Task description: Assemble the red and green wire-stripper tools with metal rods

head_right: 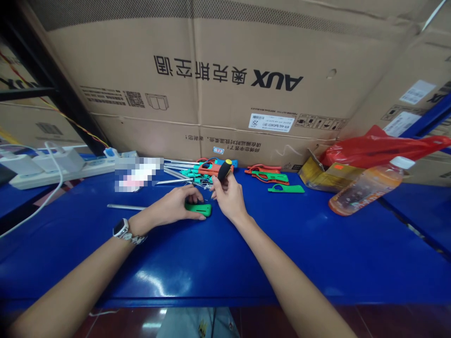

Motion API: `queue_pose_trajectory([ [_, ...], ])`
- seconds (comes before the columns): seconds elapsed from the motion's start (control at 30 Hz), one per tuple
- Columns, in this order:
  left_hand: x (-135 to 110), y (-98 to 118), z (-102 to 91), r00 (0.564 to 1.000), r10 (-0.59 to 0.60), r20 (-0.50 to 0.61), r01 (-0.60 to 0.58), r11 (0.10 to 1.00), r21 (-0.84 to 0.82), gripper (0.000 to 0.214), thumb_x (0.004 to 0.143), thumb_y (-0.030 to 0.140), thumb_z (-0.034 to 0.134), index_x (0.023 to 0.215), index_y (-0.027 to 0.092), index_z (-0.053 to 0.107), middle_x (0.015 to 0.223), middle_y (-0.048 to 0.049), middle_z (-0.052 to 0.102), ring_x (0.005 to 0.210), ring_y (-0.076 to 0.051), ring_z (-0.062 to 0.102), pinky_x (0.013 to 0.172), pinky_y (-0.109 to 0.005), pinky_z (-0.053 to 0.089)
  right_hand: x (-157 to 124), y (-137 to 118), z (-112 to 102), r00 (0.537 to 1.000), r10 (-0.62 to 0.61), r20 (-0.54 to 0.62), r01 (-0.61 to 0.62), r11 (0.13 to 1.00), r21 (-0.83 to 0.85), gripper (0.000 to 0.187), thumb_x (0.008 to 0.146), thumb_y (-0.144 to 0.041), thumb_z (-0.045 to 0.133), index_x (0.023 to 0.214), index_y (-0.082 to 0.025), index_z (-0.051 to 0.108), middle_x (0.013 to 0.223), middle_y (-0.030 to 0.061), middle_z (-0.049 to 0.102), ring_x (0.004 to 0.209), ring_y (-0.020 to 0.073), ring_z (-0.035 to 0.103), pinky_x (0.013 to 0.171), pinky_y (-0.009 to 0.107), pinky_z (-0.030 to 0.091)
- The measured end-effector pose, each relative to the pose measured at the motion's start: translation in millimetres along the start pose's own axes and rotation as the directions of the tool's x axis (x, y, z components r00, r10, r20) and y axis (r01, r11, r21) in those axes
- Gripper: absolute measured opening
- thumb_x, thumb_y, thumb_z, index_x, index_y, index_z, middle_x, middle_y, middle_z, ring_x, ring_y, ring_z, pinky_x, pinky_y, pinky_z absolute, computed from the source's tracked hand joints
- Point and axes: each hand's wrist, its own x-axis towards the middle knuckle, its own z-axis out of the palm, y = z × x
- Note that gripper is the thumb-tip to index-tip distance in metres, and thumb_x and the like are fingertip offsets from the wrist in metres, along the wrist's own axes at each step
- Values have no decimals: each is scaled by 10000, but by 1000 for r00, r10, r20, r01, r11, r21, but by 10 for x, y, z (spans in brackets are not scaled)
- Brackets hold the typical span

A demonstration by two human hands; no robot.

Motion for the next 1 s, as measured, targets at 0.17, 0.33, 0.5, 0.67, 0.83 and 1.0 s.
queue_pose_trajectory([
  [0.17, 14, -55, -29, 996, 31, -86, -29, 999, 23, 317, 824, 469, 682, 957, 182, 664, 884, -41, 656, 763, -188, 598, 688, -322, 479, 8, 35, 34, 1000, 17, -4, -17, 999, 31, 347, 875, -518, 630, 1013, -212, 542, 706, -16, 678, 526, 123, 652, 516, 239, 560],
  [0.33, 41, -102, -16, 985, 95, -145, -89, 995, 48, 165, 840, 288, 667, 969, 192, 696, 935, -52, 646, 834, -191, 616, 779, -332, 493, 4, -14, 60, 999, 13, -46, -7, 991, 135, 341, 873, -517, 637, 984, -210, 539, 712, -23, 676, 515, 113, 643, 511, 238, 564],
  [0.5, 49, -64, 11, 982, 46, -185, -43, 999, 21, 202, 787, 335, 759, 937, 204, 726, 929, -36, 702, 836, -197, 628, 755, -316, 480, -7, -137, 98, 998, 3, -68, 11, 981, 196, 337, 860, -514, 658, 927, -210, 529, 685, -31, 672, 490, 113, 635, 493, 243, 570],
  [0.67, 59, -42, 21, 981, 10, -193, -9, 1000, 7, 77, 821, 266, 714, 861, 204, 736, 863, -23, 726, 785, -182, 627, 738, -300, 467, -6, -181, 110, 997, 24, -76, -7, 976, 220, 362, 843, -534, 669, 913, -211, 520, 661, -37, 667, 468, 116, 629, 468, 241, 561],
  [0.83, 42, -18, 21, 984, -2, -176, 8, 1000, 29, 85, 836, 253, 665, 826, 193, 724, 850, -33, 718, 773, -180, 628, 716, -291, 470, -25, -170, 102, 998, 24, -60, -11, 978, 209, 344, 860, -521, 657, 923, -209, 528, 673, -33, 671, 483, 111, 631, 478, 231, 552],
  [1.0, 14, 18, 10, 984, 42, -176, -22, 993, 115, 63, 813, 236, 639, 814, 208, 697, 859, -22, 700, 808, -186, 622, 725, -294, 473, -53, -170, 92, 999, -24, -37, 30, 988, 152, 317, 881, -505, 636, 946, -213, 533, 715, -21, 685, 525, 111, 642, 541, 247, 570],
])
